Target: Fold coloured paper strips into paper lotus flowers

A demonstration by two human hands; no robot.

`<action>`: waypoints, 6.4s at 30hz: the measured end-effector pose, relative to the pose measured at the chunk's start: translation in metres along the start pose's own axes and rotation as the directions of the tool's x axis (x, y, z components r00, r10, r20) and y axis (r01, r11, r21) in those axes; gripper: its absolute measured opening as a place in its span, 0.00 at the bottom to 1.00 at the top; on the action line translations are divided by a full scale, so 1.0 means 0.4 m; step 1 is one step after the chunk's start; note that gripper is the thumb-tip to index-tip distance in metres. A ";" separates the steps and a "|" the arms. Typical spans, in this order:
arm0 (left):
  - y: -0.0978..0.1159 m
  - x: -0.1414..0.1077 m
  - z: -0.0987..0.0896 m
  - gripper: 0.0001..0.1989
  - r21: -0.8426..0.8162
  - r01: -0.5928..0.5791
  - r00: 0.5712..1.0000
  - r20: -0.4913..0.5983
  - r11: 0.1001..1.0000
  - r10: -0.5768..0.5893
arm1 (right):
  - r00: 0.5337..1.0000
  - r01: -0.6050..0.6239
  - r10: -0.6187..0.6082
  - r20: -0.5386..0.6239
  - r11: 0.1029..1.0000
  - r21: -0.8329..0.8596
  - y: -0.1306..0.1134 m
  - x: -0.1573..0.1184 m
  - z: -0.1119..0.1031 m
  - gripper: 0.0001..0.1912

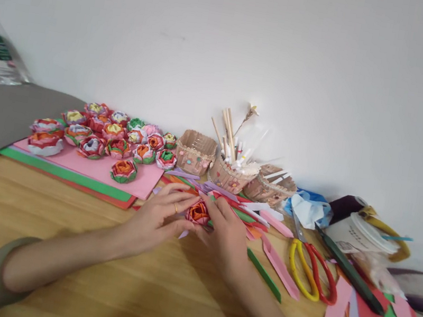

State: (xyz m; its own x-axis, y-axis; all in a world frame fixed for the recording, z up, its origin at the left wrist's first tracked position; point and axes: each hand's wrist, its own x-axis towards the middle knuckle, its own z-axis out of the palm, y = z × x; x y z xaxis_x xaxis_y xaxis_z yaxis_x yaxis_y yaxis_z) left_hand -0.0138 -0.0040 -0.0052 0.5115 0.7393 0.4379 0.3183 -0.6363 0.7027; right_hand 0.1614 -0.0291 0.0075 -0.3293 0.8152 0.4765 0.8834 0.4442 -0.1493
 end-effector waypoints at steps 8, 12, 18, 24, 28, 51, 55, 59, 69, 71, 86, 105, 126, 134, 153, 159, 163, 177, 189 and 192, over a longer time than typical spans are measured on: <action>0.022 -0.015 0.032 0.21 0.067 0.135 0.990 0.018 0.989 -0.137 | 1.000 -0.013 0.013 -0.007 0.996 -0.092 -0.023 -0.013 0.013 0.15; 0.008 -0.008 0.024 0.18 -0.047 0.145 0.989 -0.022 0.988 -0.146 | 0.990 -0.137 0.125 0.072 0.970 0.202 -0.027 -0.002 -0.007 0.19; -0.005 0.000 0.010 0.20 -0.348 0.273 0.961 0.063 0.897 -0.268 | 0.930 -0.367 0.326 0.168 0.828 0.425 0.021 0.017 -0.036 0.14; -0.007 0.022 -0.016 0.09 -0.311 0.358 0.893 -0.160 0.880 -0.420 | 0.894 -0.448 0.398 0.205 0.803 0.393 0.058 0.013 0.003 0.14; -0.015 0.030 -0.020 0.07 -0.161 0.401 0.909 -0.053 0.902 -0.414 | 0.886 -0.448 0.364 0.288 0.832 0.327 0.051 0.021 0.002 0.13; 0.085 0.132 -0.084 0.08 -0.452 0.565 0.820 0.218 0.690 -0.529 | 0.940 -0.294 0.333 0.075 0.681 0.671 0.005 0.126 -0.056 0.08; 0.098 0.158 -0.070 0.03 -0.225 0.507 0.860 0.056 0.832 -0.508 | 0.922 -0.316 0.374 0.098 0.582 0.749 0.020 0.135 -0.063 0.08; 0.094 0.177 -0.049 0.01 -0.036 0.391 0.918 -0.065 0.920 -0.392 | 0.945 -0.173 0.321 -0.071 0.670 0.722 0.033 0.131 -0.073 0.06; 0.060 0.166 -0.030 0.05 -0.066 0.088 0.979 -0.178 0.994 -0.099 | 0.953 0.145 0.020 -0.302 0.847 0.511 0.045 0.118 -0.086 0.05; 0.053 0.171 -0.044 0.07 -0.126 0.048 0.984 -0.162 0.991 -0.068 | 0.950 0.210 -0.073 -0.305 0.870 0.446 0.058 0.119 -0.091 0.06; 0.055 0.202 -0.097 0.08 -0.399 0.387 0.919 0.241 0.831 -0.313 | 0.989 0.092 -0.013 -0.149 0.837 0.540 0.071 0.119 -0.114 0.12; 0.085 0.150 -0.043 0.13 -0.070 0.021 0.980 -0.196 0.997 -0.034 | 0.909 0.104 -0.018 -0.417 0.977 0.185 0.061 0.116 -0.107 0.07; 0.095 0.143 -0.048 0.06 0.273 -0.173 0.942 -0.234 0.946 0.240 | 0.950 0.059 0.011 -0.312 0.975 0.214 0.068 0.119 -0.115 0.04; 0.086 0.180 -0.102 0.05 -0.321 0.315 0.942 0.218 0.893 -0.254 | 0.992 -0.103 0.027 0.125 0.743 0.661 0.062 0.125 -0.132 0.05; 0.082 0.179 -0.085 0.02 -0.473 0.467 0.884 0.281 0.748 -0.374 | 0.949 -0.310 0.180 0.258 0.669 0.676 0.042 0.119 -0.130 0.02; 0.077 0.176 -0.083 0.04 -0.210 0.182 0.983 0.019 0.961 -0.182 | 0.975 0.169 -0.128 -0.183 0.957 0.234 0.045 0.106 -0.109 0.05; 0.071 0.180 -0.085 0.03 -0.297 0.379 0.924 0.171 0.877 -0.341 | 0.988 0.066 -0.011 -0.152 0.929 0.363 0.050 0.110 -0.114 0.05; 0.075 0.176 -0.081 0.03 -0.295 0.462 0.887 0.162 0.836 -0.433 | 0.990 -0.132 0.083 0.117 0.852 0.506 0.054 0.122 -0.132 0.05; 0.060 0.184 -0.085 0.08 -0.497 0.403 0.915 0.185 0.768 -0.360 | 0.975 0.194 -0.146 -0.170 0.928 0.319 0.064 0.119 -0.122 0.06; 0.054 0.179 -0.081 0.06 -0.397 0.276 0.960 0.067 0.876 -0.272 | 0.958 0.171 -0.102 -0.268 0.954 0.245 0.059 0.121 -0.125 0.06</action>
State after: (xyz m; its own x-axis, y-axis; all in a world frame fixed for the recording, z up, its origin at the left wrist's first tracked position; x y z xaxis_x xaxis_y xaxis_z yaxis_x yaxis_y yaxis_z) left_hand 0.0038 0.0424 0.0598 0.4580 0.8681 0.1915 0.1033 -0.2659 0.9584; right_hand 0.1829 0.0022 0.0704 -0.3165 0.6357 0.7041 0.7050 0.6542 -0.2738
